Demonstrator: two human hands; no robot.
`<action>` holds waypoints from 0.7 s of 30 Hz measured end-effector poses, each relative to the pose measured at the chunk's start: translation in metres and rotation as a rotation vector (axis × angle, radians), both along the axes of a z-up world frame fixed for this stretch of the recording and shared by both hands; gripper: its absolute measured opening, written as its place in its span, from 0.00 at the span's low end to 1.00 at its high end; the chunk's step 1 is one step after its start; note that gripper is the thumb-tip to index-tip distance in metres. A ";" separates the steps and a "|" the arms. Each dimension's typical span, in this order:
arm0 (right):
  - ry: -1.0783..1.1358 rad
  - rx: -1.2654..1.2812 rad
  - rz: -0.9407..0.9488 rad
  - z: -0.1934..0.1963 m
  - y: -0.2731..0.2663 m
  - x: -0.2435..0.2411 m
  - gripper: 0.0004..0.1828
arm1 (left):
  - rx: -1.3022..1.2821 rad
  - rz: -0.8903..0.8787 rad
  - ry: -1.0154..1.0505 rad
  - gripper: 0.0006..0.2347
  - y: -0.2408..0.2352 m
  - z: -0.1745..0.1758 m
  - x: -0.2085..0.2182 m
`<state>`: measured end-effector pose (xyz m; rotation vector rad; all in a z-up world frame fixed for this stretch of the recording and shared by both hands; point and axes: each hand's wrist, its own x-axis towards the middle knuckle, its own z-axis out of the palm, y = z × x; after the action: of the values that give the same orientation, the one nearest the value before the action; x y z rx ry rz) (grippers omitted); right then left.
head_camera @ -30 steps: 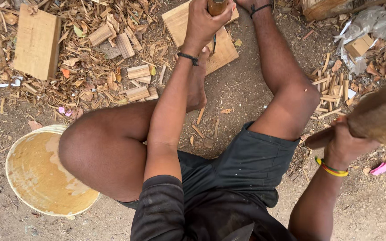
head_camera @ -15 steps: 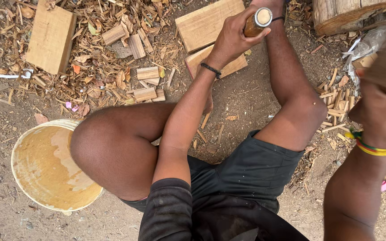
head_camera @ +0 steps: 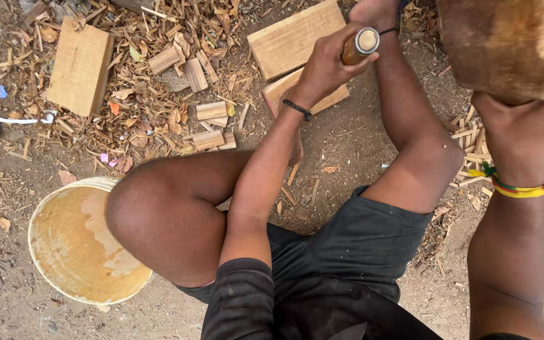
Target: The person sits on the ground and uses a wooden mallet to strike a cylindrical tool, splitting small pieces of wood into thin slivers. The person repeatedly picks up wood pieces, positions them on a larger block, and strikes them to create smaller fragments.
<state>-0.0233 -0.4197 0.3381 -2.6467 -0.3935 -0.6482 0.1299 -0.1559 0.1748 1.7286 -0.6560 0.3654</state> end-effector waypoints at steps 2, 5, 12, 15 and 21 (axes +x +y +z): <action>-0.011 0.003 0.003 0.003 0.004 0.001 0.51 | 0.006 -0.011 0.036 0.17 0.000 -0.008 0.004; 0.012 -0.149 -0.021 0.011 0.027 0.007 0.55 | 0.079 0.001 0.063 0.14 -0.001 -0.043 0.009; 0.123 -0.344 -0.083 0.008 0.035 0.010 0.65 | 0.182 0.004 0.288 0.13 0.009 -0.048 0.004; 0.028 -0.221 -0.044 0.007 0.029 0.007 0.60 | 0.035 -0.050 0.166 0.18 0.014 -0.005 -0.004; 0.106 -0.283 -0.054 0.002 0.032 0.011 0.62 | 0.029 -0.082 0.267 0.22 0.019 -0.029 0.005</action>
<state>-0.0122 -0.3878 0.3405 -2.9545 -0.4107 -0.4959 0.1352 -0.1368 0.1461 1.7339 -0.5374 0.0654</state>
